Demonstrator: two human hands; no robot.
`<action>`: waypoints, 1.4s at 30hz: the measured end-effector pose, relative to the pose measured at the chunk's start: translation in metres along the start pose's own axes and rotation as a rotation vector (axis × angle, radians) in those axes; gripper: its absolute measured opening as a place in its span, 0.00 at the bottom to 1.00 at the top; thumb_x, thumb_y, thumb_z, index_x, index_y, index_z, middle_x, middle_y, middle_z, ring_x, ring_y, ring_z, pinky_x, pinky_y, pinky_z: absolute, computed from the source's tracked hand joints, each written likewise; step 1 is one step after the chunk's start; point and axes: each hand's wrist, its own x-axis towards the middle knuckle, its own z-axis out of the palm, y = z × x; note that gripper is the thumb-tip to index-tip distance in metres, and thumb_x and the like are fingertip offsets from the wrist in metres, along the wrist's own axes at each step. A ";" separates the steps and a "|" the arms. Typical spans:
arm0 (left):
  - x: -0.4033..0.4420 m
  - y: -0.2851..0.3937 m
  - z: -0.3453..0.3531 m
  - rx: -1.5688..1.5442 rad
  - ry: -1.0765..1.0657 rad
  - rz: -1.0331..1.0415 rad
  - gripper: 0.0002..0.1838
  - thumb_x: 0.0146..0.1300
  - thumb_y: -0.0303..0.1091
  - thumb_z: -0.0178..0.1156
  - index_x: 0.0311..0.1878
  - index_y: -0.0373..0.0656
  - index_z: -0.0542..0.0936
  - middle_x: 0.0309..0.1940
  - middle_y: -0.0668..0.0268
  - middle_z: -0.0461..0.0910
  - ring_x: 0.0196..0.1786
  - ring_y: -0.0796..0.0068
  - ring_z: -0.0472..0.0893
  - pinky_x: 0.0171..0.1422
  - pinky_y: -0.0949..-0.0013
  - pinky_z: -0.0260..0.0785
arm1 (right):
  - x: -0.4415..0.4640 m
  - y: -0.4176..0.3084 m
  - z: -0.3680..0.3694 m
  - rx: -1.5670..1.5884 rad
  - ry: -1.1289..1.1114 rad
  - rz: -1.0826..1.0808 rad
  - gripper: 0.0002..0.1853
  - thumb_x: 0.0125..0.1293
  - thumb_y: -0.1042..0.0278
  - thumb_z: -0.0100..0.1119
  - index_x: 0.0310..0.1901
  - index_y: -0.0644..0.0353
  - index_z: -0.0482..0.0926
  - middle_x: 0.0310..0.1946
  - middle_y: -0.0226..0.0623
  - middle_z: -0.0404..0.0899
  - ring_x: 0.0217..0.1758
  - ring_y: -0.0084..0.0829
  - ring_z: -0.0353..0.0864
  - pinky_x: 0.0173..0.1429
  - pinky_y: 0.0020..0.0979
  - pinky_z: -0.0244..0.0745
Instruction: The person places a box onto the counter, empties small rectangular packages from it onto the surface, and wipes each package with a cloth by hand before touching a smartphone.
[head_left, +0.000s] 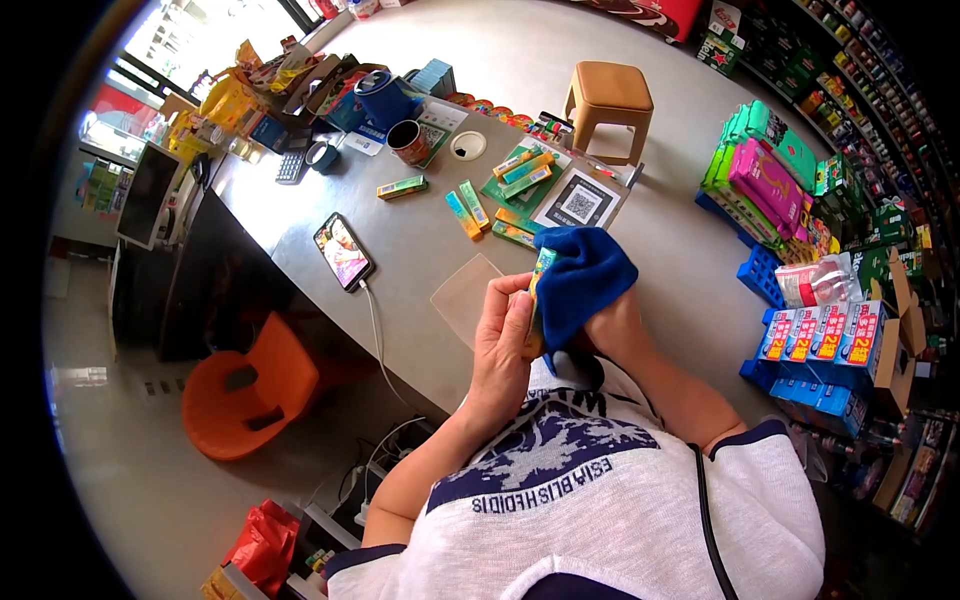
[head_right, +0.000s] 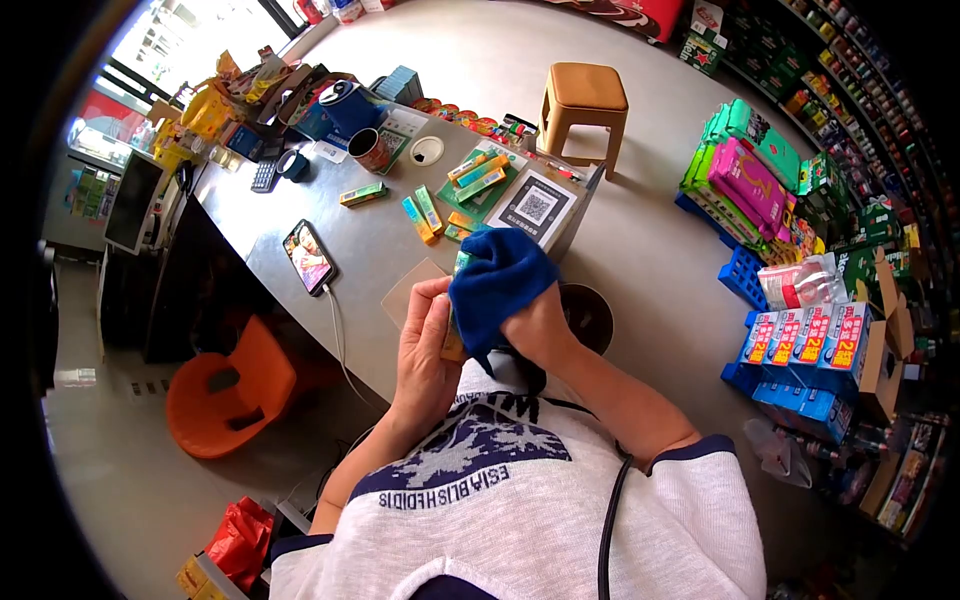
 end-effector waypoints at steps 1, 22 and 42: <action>-0.001 0.002 0.001 -0.004 -0.005 -0.022 0.12 0.75 0.39 0.43 0.56 0.48 0.66 0.46 0.70 0.74 0.47 0.81 0.76 0.48 0.73 0.72 | 0.005 0.000 0.002 0.029 0.037 -0.067 0.15 0.57 0.74 0.64 0.47 0.63 0.76 0.40 0.31 0.79 0.44 0.21 0.77 0.51 0.26 0.73; -0.006 0.006 -0.015 0.222 0.091 0.223 0.15 0.63 0.21 0.58 0.52 0.38 0.68 0.48 0.62 0.74 0.50 0.73 0.76 0.57 0.71 0.70 | -0.002 0.000 0.004 -0.185 -0.098 -0.124 0.25 0.49 0.73 0.72 0.50 0.60 0.74 0.45 0.35 0.77 0.47 0.28 0.77 0.55 0.28 0.71; -0.009 0.005 -0.018 0.237 -0.010 0.323 0.21 0.69 0.31 0.54 0.61 0.30 0.69 0.50 0.56 0.77 0.49 0.71 0.79 0.56 0.68 0.71 | 0.009 -0.008 -0.009 0.370 -0.038 0.077 0.15 0.63 0.67 0.63 0.49 0.64 0.78 0.43 0.33 0.79 0.47 0.21 0.76 0.53 0.24 0.72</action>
